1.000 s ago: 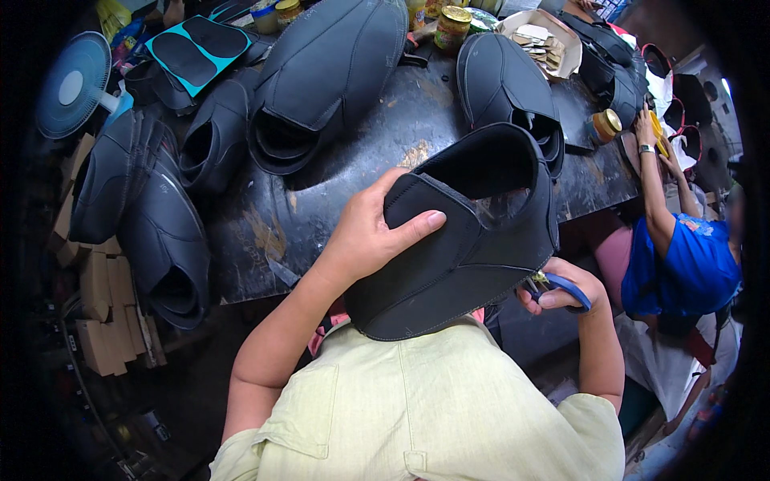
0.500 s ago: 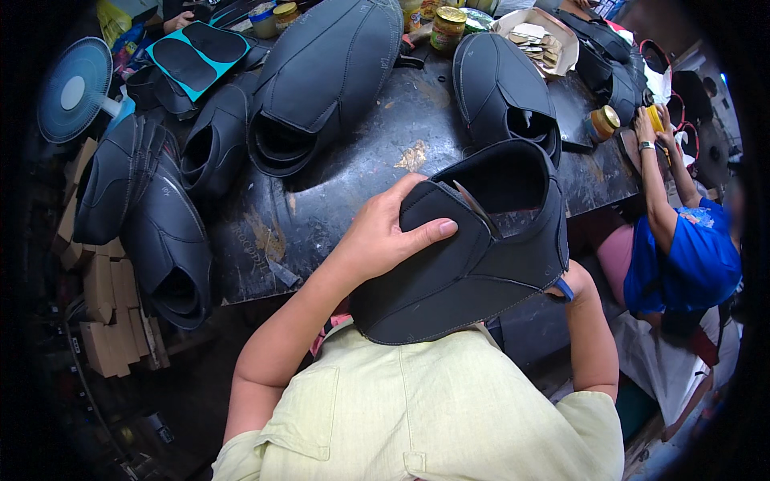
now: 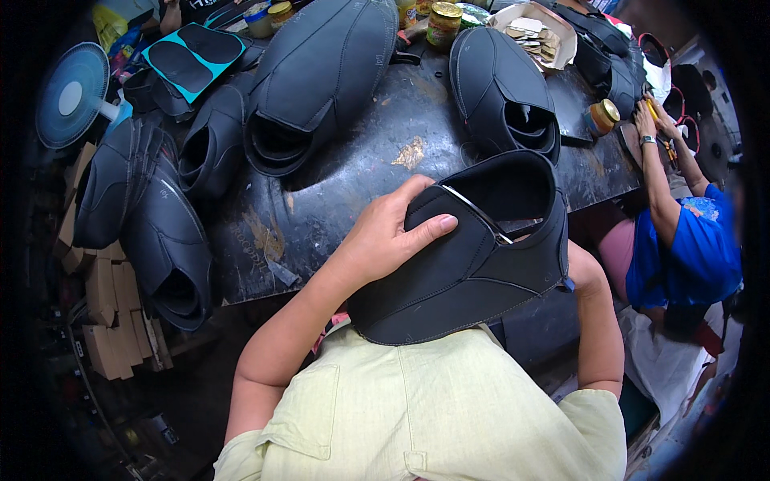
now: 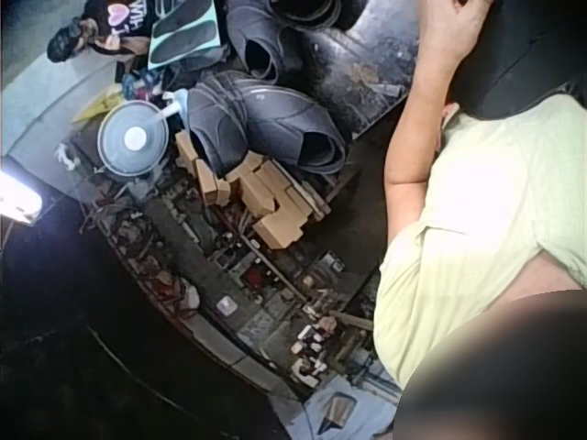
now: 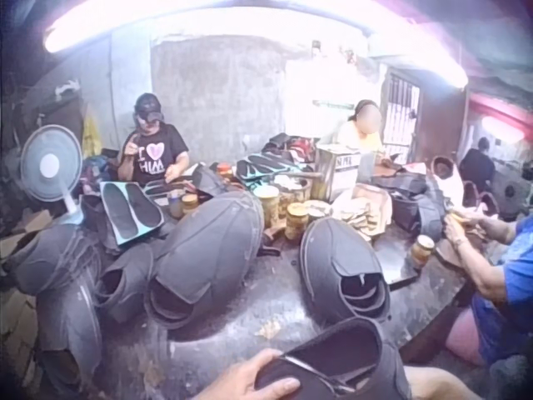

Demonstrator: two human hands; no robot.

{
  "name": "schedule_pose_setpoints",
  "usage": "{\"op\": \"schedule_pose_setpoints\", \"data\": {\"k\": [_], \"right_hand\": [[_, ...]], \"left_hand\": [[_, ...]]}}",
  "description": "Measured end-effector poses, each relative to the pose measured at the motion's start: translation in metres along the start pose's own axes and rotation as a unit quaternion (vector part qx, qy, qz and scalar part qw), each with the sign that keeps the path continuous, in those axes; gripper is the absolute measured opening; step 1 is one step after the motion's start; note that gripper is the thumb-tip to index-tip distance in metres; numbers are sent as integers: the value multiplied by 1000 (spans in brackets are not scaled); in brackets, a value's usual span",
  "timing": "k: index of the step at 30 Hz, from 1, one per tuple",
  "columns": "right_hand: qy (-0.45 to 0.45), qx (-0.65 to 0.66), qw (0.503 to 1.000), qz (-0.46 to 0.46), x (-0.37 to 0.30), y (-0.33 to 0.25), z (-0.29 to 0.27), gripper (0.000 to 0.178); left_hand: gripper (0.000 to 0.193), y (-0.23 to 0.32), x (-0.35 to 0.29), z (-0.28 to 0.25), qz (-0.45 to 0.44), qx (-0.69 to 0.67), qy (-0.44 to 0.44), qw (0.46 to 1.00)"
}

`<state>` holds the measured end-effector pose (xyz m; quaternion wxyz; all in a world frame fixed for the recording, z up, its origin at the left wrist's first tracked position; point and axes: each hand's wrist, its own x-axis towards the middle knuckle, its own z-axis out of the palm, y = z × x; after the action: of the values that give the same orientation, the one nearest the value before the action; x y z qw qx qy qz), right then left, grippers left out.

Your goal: The person uses scissors to trim the inner lining and edges of black shoe uppers. They repeatedly pick up each upper, cut along the seam, and place it back on the table. The process is repeated for multiple uppers throughout the clip.

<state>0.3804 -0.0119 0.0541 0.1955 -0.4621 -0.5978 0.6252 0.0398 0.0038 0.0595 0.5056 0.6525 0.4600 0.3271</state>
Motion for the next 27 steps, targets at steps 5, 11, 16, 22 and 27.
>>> {"op": "schedule_pose_setpoints", "data": {"k": [5, 11, 16, 22, 27], "right_hand": [[7, 32, 997, 76, -6, -13, 9, 36], [23, 44, 993, 110, -1, 4, 16, 26], [110, -67, 981, 142, 1, 23, 29, 37], [148, -283, 941, 112, 11, 13, 37, 47], [168, -352, 918, 77, 9, 4, 42, 42]], "left_hand": [[56, -5, 0, -4, -7, -15, 19, 1000], [45, -18, 23, -47, -34, -110, 150, 982], [40, -27, 36, -56, 110, 348, 245, 898], [22, -10, 68, -42, 223, 297, 203, 906], [38, 0, 122, -31, 97, 339, 79, 932]]}}
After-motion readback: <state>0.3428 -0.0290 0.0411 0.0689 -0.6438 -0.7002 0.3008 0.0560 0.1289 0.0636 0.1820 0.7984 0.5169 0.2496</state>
